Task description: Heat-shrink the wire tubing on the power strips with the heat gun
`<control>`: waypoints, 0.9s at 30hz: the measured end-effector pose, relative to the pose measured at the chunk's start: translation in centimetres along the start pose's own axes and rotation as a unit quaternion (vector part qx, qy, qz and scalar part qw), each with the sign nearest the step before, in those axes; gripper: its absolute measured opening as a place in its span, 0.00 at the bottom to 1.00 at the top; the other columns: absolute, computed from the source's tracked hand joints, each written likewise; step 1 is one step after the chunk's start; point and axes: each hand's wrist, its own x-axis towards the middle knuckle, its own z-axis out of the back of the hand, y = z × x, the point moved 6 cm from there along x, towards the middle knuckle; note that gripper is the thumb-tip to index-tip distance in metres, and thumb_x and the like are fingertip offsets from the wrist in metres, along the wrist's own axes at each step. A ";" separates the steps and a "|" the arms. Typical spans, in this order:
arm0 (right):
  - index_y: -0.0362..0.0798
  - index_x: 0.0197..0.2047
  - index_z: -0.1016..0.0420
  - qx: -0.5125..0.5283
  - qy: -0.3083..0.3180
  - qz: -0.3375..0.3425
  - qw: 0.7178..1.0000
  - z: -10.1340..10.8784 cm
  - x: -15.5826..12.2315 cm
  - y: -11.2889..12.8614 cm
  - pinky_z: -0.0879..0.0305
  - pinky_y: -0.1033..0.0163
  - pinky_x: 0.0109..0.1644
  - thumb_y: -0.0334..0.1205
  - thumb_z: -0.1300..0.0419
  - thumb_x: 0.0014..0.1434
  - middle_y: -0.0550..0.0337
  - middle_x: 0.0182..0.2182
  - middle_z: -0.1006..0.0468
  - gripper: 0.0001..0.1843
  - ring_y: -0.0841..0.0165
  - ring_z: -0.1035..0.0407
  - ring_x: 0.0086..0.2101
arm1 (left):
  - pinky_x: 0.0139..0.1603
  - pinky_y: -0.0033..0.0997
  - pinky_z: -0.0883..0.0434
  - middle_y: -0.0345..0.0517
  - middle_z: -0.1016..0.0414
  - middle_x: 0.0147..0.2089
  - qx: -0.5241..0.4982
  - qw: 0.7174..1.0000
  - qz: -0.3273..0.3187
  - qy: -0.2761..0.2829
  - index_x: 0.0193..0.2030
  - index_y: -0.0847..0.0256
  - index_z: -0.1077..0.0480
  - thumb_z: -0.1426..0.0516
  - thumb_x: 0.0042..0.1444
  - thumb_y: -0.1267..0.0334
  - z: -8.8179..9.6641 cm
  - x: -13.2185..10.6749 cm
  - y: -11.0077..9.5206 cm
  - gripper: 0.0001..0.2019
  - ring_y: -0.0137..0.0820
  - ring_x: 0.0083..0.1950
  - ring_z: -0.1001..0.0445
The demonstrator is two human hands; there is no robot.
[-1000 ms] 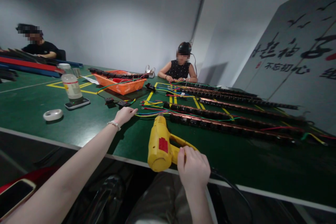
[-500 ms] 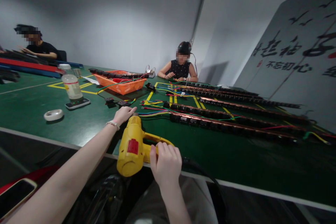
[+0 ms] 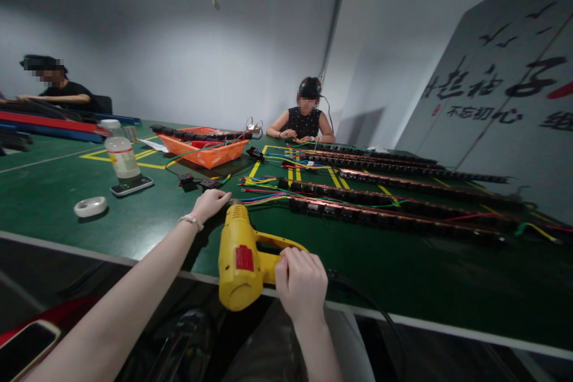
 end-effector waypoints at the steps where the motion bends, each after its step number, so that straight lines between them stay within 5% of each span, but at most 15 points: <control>1: 0.49 0.26 0.35 -0.004 -0.003 -0.004 1.000 0.2 0.0 -0.6 0.50 0.62 0.37 0.36 0.58 0.61 0.62 0.23 0.31 0.16 0.69 0.39 0.28 | 0.27 0.28 0.45 0.47 0.24 0.30 0.001 1.000 0.000 -0.001 0.31 0.60 0.23 0.58 0.56 0.42 0.0 0.0 0.0 0.29 0.34 0.32 0.29; 16: 0.48 0.25 0.33 -0.099 -0.009 -0.045 0.994 3.4 -0.3 -6.3 0.48 0.64 0.37 0.40 0.55 0.64 0.63 0.22 0.30 0.18 0.69 0.35 0.27 | 0.29 0.27 0.43 0.46 0.25 0.27 -0.012 1.000 -0.016 0.005 0.31 0.60 0.23 0.57 0.56 0.43 -0.1 0.0 -0.3 0.28 0.33 0.30 0.30; 27: 0.48 0.26 0.34 -0.150 0.009 -0.018 0.988 3.5 -0.3 -6.3 0.48 0.63 0.36 0.41 0.55 0.66 0.63 0.22 0.30 0.18 0.69 0.35 0.26 | 0.28 0.28 0.45 0.45 0.30 0.23 -0.019 1.000 -0.008 0.005 0.25 0.60 0.27 0.60 0.56 0.43 0.3 -0.4 -0.8 0.29 0.33 0.27 0.32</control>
